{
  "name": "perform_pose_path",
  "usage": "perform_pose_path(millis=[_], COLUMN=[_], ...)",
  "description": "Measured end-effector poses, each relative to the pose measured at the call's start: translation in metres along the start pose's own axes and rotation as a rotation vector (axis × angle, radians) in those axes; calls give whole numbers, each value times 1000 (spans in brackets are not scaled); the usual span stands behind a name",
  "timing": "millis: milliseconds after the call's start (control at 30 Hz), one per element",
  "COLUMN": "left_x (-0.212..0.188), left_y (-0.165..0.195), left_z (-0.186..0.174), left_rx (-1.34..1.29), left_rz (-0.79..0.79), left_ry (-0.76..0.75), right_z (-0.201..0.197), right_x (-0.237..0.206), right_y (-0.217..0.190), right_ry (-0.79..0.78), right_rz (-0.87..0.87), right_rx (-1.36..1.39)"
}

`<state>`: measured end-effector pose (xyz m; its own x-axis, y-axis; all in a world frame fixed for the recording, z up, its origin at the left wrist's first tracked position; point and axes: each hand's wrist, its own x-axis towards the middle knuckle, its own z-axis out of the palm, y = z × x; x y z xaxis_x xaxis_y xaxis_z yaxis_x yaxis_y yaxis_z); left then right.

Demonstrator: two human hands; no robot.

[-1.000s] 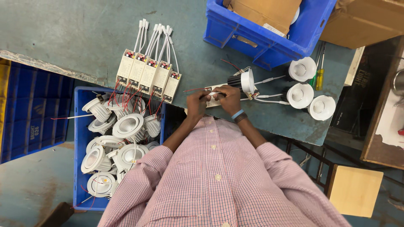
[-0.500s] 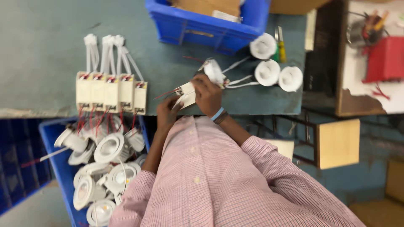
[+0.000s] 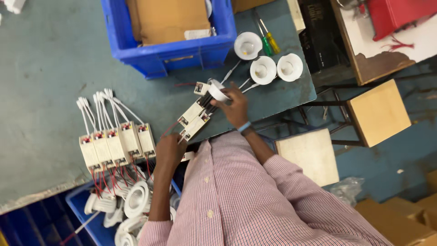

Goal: The person assembles LED downlight fixtures by connecting wires from the light housing to small power driver units. They repeatedly pick up a light, connect the wires, and place the assembled unit into a blue crate.

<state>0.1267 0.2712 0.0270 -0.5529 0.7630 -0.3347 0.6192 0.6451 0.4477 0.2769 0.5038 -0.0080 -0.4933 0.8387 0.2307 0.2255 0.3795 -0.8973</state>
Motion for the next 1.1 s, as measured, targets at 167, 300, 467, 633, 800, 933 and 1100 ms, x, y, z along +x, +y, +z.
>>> perform_pose_path(millis=[167, 300, 467, 633, 800, 933, 1100], left_x=[-3, 34, 90, 116, 107, 96, 96], left_y=[23, 51, 89, 92, 69, 59, 76], left_z=[-35, -49, -37, -11, 17, 37, 62], left_rx=[-47, -37, 171, 222, 163, -94, -197], left_rz=[266, 181, 396, 385, 399, 315, 207], left_ry=[224, 197, 415, 427, 370, 195, 196], right_z=[-42, -37, -13, -11, -23, -34, -68], right_x=[12, 24, 29, 42, 52, 56, 81], right_y=[-30, -26, 3, 23, 30, 11, -68], right_ry=[226, 187, 117, 102, 1, -94, -145], right_rz=[-227, -341, -444, -454, -370, -317, -79], right_rx=[-165, -330, -616, -827, -761, -723, -411])
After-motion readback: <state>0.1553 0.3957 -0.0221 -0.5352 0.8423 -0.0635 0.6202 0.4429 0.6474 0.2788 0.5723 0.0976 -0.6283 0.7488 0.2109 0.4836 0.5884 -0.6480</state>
